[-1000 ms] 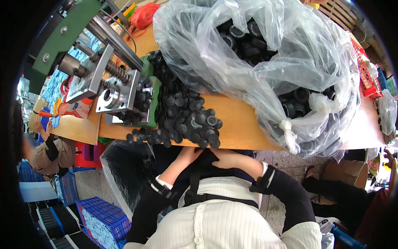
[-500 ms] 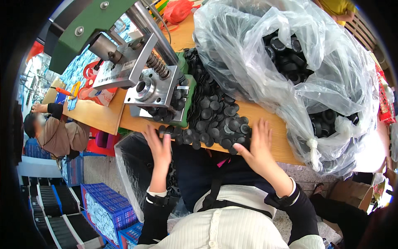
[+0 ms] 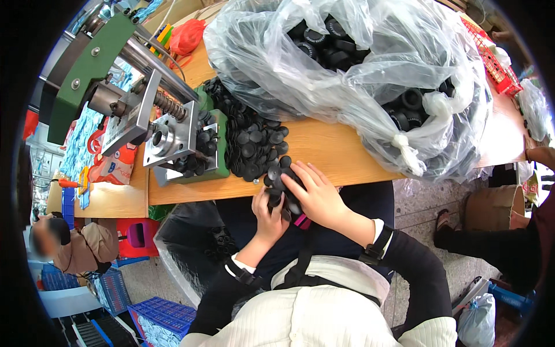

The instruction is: Operate a pneumatic press to process small black parts and pack them into a plastic bag.

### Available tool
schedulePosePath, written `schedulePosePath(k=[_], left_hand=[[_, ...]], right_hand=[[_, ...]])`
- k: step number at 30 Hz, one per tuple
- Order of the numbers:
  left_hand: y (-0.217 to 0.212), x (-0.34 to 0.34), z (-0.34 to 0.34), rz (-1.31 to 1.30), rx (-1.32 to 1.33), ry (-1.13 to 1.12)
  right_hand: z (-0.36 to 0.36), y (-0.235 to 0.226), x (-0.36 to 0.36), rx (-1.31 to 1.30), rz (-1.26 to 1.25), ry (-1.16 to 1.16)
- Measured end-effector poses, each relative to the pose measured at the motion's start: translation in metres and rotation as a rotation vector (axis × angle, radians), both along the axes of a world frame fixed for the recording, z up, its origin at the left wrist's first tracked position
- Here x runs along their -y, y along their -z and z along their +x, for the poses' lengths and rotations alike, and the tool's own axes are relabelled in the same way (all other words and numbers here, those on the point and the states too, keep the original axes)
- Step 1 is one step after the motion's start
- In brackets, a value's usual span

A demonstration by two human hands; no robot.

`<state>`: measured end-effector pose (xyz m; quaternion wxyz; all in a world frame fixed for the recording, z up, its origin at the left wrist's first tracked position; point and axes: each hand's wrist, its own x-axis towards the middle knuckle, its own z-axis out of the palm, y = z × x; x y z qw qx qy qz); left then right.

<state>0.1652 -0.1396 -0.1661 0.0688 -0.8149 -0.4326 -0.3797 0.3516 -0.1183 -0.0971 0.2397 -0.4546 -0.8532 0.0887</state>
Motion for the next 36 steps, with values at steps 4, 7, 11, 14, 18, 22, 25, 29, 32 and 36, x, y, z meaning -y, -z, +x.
schedulePosePath(k=[4,7,11,14,18,22,25,29,32,36], left_hand=[[0.025,0.006,-0.017,0.037,-0.071,0.138],[0.039,0.008,-0.021,-0.303,-0.271,0.199],[0.051,-0.008,-0.018,-0.899,-0.255,-0.091],[0.041,-0.008,-0.040,-0.993,0.048,-0.171],[0.015,0.058,-0.075,-0.660,-0.012,-0.417],[0.010,0.116,-0.071,-0.859,0.101,-0.475],[0.015,0.120,-0.052,-0.792,0.108,-0.541],[0.010,0.111,-0.030,-0.687,0.042,-0.519],[-0.006,0.112,-0.025,-0.804,0.098,-0.421],[-0.033,0.137,-0.028,-1.110,0.231,-0.210]], right_hand=[[0.027,0.033,0.017,0.066,0.162,-0.253],[0.042,0.068,0.018,0.220,0.135,-0.519],[0.040,0.094,-0.004,0.214,-0.103,-0.274],[0.048,0.083,-0.012,0.132,-0.581,0.009],[0.090,0.053,0.033,0.026,-0.549,-0.044],[0.134,0.057,0.063,0.313,-0.430,0.138],[0.149,0.075,0.069,0.221,-0.509,0.139],[0.155,0.093,0.068,0.214,-0.394,0.081],[0.160,0.095,0.065,0.206,-0.344,0.006],[0.183,0.084,0.062,0.140,-0.531,-0.123]])
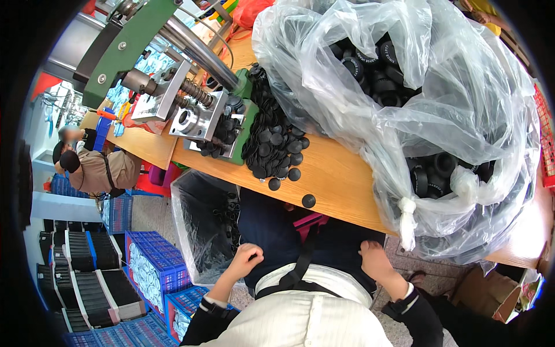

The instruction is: Operate a pneumatic press to process small black parts and pack them into a plastic bag.

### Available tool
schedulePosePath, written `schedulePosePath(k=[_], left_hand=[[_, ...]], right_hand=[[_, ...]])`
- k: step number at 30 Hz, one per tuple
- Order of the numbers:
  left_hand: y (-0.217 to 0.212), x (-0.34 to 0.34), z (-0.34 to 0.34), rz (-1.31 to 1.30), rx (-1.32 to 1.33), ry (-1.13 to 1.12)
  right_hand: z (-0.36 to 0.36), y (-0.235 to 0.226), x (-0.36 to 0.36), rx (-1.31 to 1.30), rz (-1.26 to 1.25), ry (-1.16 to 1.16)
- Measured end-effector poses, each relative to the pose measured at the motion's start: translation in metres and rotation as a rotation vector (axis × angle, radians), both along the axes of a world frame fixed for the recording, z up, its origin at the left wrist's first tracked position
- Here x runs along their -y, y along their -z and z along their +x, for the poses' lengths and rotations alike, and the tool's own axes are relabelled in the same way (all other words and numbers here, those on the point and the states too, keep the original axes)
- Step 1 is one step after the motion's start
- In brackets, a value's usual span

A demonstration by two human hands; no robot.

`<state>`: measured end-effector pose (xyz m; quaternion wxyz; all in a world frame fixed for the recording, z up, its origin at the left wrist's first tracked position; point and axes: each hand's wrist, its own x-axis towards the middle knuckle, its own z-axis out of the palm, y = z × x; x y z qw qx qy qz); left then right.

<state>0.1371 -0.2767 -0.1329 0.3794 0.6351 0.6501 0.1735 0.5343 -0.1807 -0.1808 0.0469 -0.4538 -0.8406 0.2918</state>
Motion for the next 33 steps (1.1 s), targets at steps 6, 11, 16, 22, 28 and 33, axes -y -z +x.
schedulePosePath(k=[6,11,16,22,28,33], left_hand=[[0.019,0.078,0.009,0.087,-0.120,-0.610],[0.049,0.158,0.011,-0.824,0.715,-1.182],[0.020,0.158,0.021,-0.826,0.527,-1.242],[-0.024,0.058,0.050,-0.309,0.261,-0.827],[-0.047,-0.097,0.062,0.273,0.127,-0.326],[-0.061,-0.213,0.058,0.623,-0.060,-0.188]], right_hand=[[0.018,0.001,-0.008,-0.104,-0.119,-0.010],[-0.010,0.015,-0.014,-0.104,-0.059,0.072],[-0.020,0.009,-0.034,-0.134,-0.115,0.052],[-0.043,0.003,-0.033,0.010,-0.056,0.100],[-0.035,-0.007,-0.009,-0.199,0.029,0.252],[-0.041,-0.003,0.001,-0.302,-0.080,0.255]])
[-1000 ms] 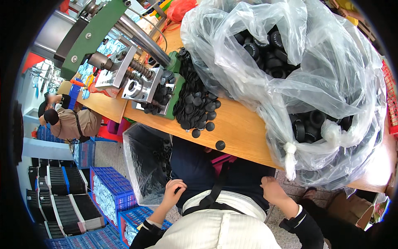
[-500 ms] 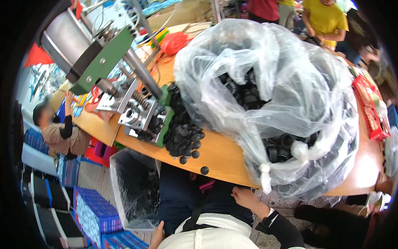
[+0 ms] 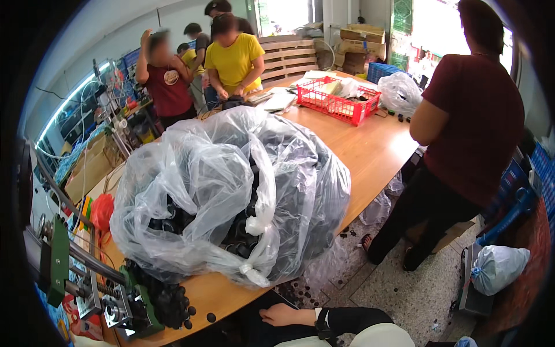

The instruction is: Operate a pneumatic press to process small black parts and pack them into a plastic bag.

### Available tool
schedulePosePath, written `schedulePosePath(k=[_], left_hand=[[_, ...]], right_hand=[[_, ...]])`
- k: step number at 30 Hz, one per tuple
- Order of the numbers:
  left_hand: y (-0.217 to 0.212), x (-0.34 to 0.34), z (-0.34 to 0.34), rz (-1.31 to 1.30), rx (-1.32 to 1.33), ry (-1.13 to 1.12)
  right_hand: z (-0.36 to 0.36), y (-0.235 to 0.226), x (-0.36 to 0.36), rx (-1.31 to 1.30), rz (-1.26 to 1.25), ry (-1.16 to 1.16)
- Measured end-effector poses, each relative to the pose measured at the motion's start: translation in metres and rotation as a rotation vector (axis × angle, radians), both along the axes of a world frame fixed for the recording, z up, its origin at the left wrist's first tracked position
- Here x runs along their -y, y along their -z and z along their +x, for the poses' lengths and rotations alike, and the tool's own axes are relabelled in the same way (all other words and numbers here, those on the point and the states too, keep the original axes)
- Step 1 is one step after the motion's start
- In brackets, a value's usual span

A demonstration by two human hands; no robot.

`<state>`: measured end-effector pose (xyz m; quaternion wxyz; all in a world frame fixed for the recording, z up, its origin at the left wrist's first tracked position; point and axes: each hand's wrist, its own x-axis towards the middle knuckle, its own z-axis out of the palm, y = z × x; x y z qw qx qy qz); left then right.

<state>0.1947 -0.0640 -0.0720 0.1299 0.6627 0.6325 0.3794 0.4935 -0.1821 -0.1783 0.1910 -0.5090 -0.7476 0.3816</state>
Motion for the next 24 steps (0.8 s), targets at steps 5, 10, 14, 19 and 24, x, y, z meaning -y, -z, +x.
schedulePosePath(k=[5,10,14,19,24], left_hand=[[0.008,-0.058,-0.014,-0.102,-0.154,-0.050],[0.019,-0.066,-0.016,-0.180,-0.235,-0.061],[0.020,-0.062,-0.013,-0.186,-0.259,-0.064],[0.018,-0.058,-0.011,-0.184,-0.286,-0.064],[0.022,-0.049,-0.014,-0.202,-0.290,-0.073]], right_hand=[[-0.005,0.011,-0.002,0.059,0.049,0.022],[-0.001,0.013,-0.005,0.085,0.037,-0.004],[-0.001,0.014,-0.006,0.089,0.014,0.000],[-0.006,0.014,-0.009,0.124,0.046,0.039],[-0.014,0.013,-0.022,0.060,0.304,0.155]])
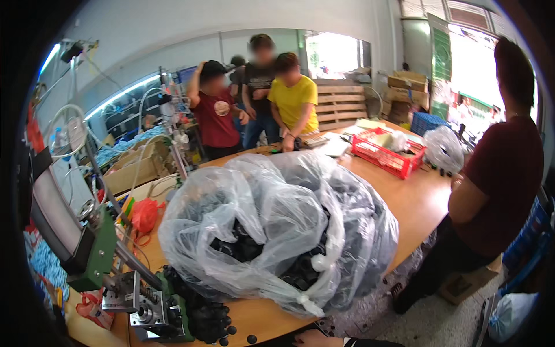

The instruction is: Operate a pneumatic press to process small black parts and pack them into a plastic bag.

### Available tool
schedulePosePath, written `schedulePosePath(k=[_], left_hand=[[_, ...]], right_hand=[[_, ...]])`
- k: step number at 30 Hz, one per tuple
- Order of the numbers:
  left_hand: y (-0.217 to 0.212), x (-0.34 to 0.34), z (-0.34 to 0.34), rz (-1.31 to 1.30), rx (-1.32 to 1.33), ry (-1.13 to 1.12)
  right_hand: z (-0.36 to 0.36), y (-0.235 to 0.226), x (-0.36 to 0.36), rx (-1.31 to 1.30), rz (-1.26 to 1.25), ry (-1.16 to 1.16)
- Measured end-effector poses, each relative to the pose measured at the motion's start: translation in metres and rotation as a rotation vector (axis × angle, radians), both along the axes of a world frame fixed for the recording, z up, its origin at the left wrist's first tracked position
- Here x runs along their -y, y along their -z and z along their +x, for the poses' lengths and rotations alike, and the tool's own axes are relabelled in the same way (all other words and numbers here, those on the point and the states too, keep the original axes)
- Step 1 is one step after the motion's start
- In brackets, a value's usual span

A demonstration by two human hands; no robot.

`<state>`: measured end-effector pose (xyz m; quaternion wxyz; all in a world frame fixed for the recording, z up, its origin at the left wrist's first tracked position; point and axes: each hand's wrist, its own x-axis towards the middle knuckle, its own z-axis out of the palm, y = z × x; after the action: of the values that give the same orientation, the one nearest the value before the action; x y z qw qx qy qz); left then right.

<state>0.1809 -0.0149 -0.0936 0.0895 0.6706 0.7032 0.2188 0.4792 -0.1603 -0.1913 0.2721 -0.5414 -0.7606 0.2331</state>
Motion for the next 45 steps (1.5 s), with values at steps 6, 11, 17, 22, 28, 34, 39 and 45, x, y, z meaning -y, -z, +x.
schedulePosePath(k=[6,11,17,22,28,34,39,45], left_hand=[[0.002,0.008,-0.003,-0.022,-0.005,-0.013],[0.003,0.016,-0.008,-0.036,-0.015,-0.004],[0.017,0.040,-0.028,-0.062,-0.025,0.057],[0.038,0.098,-0.055,-0.172,-0.062,0.078],[0.035,0.202,-0.094,-0.558,-0.199,0.157],[-0.053,0.177,-0.076,-0.966,0.088,0.361],[-0.124,0.092,0.018,-0.285,0.323,0.767],[-0.153,-0.027,0.149,0.458,-0.079,0.751]], right_hand=[[0.001,0.007,-0.021,0.208,-0.299,-0.113],[-0.020,-0.054,-0.033,0.285,-0.459,-0.385],[-0.042,-0.265,-0.023,-0.240,-0.454,-0.742],[-0.045,-0.391,-0.010,-0.771,0.308,-1.224],[-0.050,-0.424,0.002,-1.039,0.475,-1.359],[-0.025,-0.414,-0.006,-0.920,0.552,-1.285],[0.026,-0.358,-0.021,-0.365,0.481,0.130],[0.097,-0.272,-0.099,0.231,0.348,0.797]])
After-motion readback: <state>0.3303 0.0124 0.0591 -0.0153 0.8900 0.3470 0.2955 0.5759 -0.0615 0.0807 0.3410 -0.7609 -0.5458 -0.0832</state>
